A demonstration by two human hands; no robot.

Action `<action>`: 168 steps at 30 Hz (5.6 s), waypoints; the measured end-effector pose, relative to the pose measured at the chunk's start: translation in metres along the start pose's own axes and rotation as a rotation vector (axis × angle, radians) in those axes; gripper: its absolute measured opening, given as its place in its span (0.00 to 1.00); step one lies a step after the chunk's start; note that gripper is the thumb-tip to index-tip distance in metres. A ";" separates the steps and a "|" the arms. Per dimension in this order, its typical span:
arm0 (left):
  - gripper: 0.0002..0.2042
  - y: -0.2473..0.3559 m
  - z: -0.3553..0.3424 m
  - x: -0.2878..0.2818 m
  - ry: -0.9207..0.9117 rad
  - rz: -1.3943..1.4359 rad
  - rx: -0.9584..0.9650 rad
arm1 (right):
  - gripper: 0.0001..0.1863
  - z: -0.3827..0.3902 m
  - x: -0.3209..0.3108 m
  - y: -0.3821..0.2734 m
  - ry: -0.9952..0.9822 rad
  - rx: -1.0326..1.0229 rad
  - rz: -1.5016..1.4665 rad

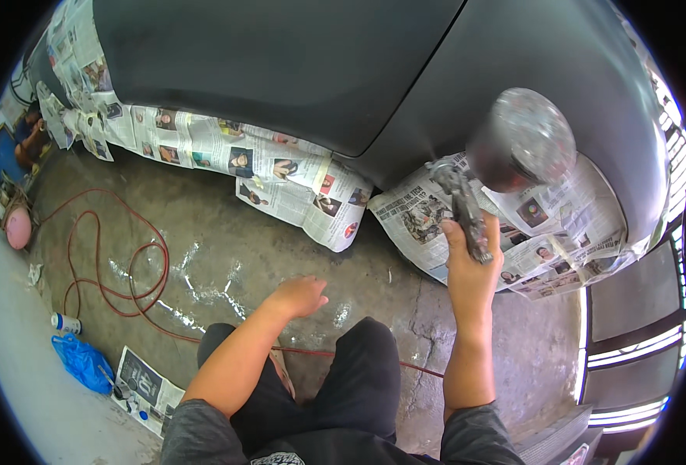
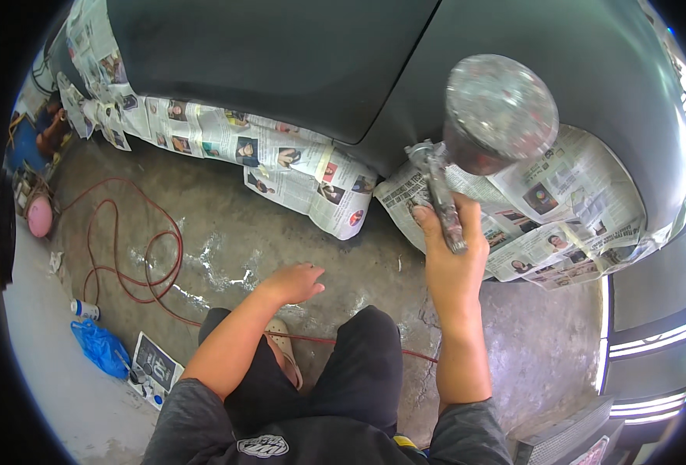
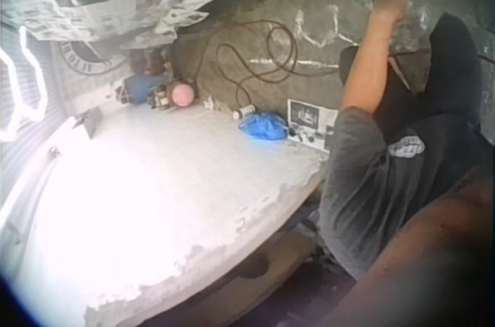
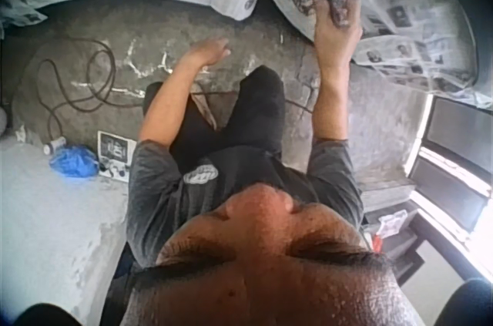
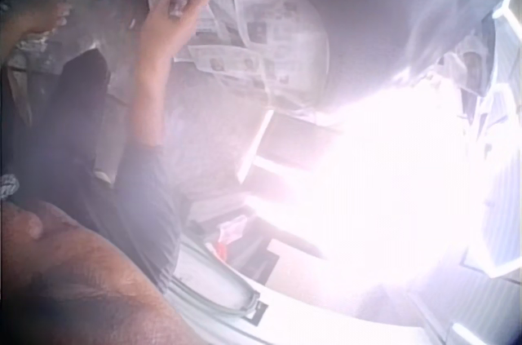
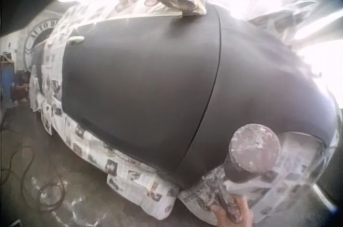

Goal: The person uses a spray gun to apply black paint to the side panel of a car while standing in a garage, moving the tool in even strokes across the surface.

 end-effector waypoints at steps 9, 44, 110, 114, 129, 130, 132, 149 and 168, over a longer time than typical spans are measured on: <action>0.22 0.002 0.004 -0.005 0.001 0.002 -0.006 | 0.21 0.008 0.034 0.014 -0.146 0.058 0.046; 0.23 0.039 0.050 0.058 -0.126 0.393 0.023 | 0.19 -0.036 -0.057 -0.099 -0.237 0.354 -0.100; 0.26 -0.155 0.258 -0.462 -0.350 0.296 -0.318 | 0.23 -0.150 -0.109 -0.381 0.539 0.884 0.099; 0.27 -0.170 0.235 -0.477 -0.460 0.209 -0.205 | 0.21 -0.162 -0.081 -0.418 0.398 0.899 -0.099; 0.21 -0.288 0.161 -0.532 -0.468 0.226 -0.284 | 0.25 -0.201 -0.079 -0.425 0.679 0.882 0.137; 0.20 -0.284 0.164 -0.531 -0.524 0.244 -0.260 | 0.25 -0.202 -0.084 -0.433 0.680 0.875 0.163; 0.19 -0.290 0.170 -0.536 -0.583 0.243 -0.241 | 0.26 -0.211 -0.081 -0.448 0.660 0.848 0.179; 0.24 -0.257 0.144 -0.519 -0.505 0.257 -0.370 | 0.30 -0.267 -0.118 -0.467 0.478 0.730 0.283; 0.21 -0.287 0.147 -0.520 -0.536 0.082 -0.203 | 0.27 -0.313 -0.123 -0.504 0.452 0.541 0.322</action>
Point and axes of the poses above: each hand's wrist, its own z-axis away from the middle knuckle, its own x-axis out of the palm, y = z × x, the point moved 2 cm from there along -z, towards the middle knuckle, and after that the axes turned 9 degrees about z, right-handed, at the moved point
